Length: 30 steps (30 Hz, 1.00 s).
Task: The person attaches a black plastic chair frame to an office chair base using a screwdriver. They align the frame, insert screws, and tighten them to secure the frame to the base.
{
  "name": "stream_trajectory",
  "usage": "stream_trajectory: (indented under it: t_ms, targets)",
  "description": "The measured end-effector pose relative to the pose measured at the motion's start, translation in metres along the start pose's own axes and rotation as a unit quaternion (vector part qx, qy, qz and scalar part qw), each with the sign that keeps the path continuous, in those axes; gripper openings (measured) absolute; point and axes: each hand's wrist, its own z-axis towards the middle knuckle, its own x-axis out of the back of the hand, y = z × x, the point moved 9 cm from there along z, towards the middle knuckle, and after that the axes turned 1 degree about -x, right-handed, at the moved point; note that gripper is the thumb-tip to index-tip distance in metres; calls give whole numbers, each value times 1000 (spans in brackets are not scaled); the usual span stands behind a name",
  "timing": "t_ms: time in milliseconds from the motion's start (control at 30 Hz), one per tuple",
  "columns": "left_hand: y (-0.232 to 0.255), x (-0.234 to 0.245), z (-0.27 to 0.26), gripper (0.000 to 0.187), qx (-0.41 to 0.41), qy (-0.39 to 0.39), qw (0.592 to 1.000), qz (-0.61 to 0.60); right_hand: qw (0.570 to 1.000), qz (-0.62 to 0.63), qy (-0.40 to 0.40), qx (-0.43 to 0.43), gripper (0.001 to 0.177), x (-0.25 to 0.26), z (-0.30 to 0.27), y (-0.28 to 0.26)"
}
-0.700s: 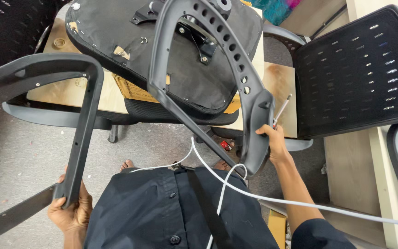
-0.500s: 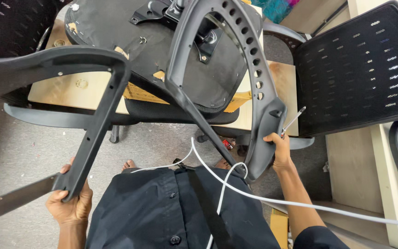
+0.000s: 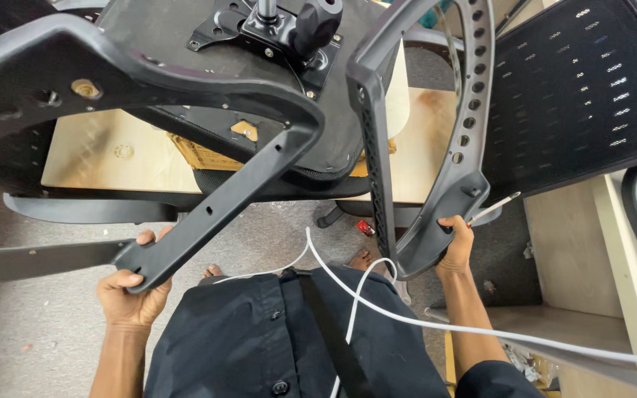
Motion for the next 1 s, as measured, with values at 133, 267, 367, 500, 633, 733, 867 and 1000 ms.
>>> stream_trajectory:
  t_ms: [133, 267, 367, 500, 633, 733, 867, 1000]
  targets:
    - [-8, -14, 19, 56, 29, -4, 999, 21, 998, 12, 46, -34, 32, 14, 2, 8]
    - [-14, -22, 28, 54, 38, -2, 999, 37, 997, 26, 64, -31, 31, 22, 11, 17]
    - [-17, -23, 32, 56, 40, 18, 996, 74, 994, 38, 85, -49, 32, 29, 19, 28]
    - [-30, -23, 32, 54, 58, 29, 993, 98, 985, 67, 145, -64, 40, 37, 40, 34]
    - [-57, -24, 34, 52, 48, 24, 995, 88, 959, -9, 253, -129, 48, 57, 58, 32]
    - [-75, -24, 47, 53, 21, 45, 994, 101, 955, 21, 256, -150, 53, 56, 78, 30]
    - [-98, -29, 64, 52, 10, 42, 994, 97, 944, 10, 291, -155, 53, 62, 100, 27]
    - [-114, -33, 75, 51, 8, 19, 996, 90, 939, -44, 303, -155, 48, 70, 119, 28]
